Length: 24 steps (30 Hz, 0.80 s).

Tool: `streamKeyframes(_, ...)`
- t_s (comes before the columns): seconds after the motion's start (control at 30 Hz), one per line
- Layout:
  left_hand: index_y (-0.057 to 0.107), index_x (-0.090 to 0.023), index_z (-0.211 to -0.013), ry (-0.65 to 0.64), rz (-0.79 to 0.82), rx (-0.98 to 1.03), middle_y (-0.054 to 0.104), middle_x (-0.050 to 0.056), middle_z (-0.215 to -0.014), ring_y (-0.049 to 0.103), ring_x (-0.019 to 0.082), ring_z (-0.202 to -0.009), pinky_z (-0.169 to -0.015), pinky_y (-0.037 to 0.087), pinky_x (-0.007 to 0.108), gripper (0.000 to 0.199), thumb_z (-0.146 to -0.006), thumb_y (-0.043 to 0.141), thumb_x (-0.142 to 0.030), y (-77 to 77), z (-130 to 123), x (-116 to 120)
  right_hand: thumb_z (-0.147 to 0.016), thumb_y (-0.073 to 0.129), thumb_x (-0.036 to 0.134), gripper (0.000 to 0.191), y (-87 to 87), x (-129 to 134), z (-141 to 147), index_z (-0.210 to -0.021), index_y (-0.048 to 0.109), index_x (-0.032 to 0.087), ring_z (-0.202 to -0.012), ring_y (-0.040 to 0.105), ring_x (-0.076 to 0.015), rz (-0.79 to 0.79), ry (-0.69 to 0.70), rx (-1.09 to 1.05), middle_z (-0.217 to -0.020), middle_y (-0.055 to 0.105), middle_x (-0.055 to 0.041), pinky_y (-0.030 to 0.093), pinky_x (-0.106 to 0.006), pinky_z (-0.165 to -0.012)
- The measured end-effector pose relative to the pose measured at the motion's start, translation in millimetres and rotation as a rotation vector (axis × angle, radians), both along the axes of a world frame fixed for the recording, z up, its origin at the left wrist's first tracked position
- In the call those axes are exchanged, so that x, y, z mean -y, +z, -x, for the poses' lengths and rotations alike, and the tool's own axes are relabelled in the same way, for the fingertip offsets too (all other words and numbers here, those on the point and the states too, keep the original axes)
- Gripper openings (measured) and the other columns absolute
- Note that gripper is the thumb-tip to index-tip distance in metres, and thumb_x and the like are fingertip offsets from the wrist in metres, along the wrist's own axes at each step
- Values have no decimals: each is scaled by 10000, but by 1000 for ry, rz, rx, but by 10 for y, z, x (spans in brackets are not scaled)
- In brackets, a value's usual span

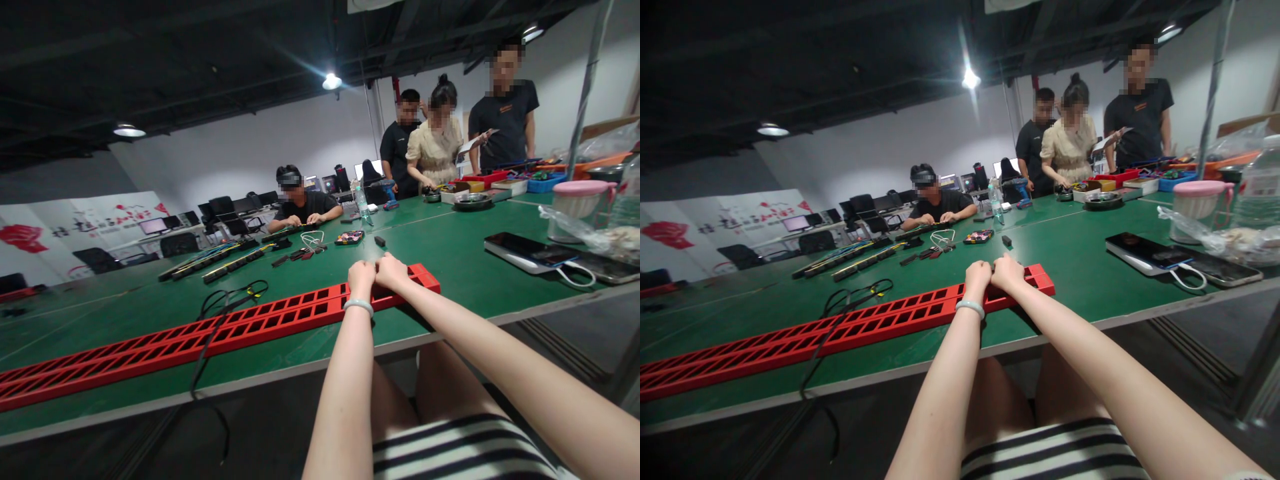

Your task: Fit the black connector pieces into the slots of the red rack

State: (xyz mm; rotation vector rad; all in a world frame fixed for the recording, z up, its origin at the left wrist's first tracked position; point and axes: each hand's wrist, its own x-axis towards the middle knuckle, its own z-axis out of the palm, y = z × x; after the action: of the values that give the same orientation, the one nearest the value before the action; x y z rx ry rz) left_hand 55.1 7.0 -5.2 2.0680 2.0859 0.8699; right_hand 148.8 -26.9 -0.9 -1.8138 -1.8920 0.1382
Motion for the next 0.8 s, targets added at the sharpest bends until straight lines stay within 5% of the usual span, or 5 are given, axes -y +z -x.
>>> streamKeyframes(0.8, 649, -171, -803, -25, -29, 36, 647, 109, -894, 579, 215, -870, -739, 413, 257, 313, -766, 349, -251, -37, 1, -30, -743, 429, 466, 336, -66, -50, -10, -786, 630, 201, -799, 548, -213, -70, -20, -15, -1028, 476, -101, 428, -318, -665)
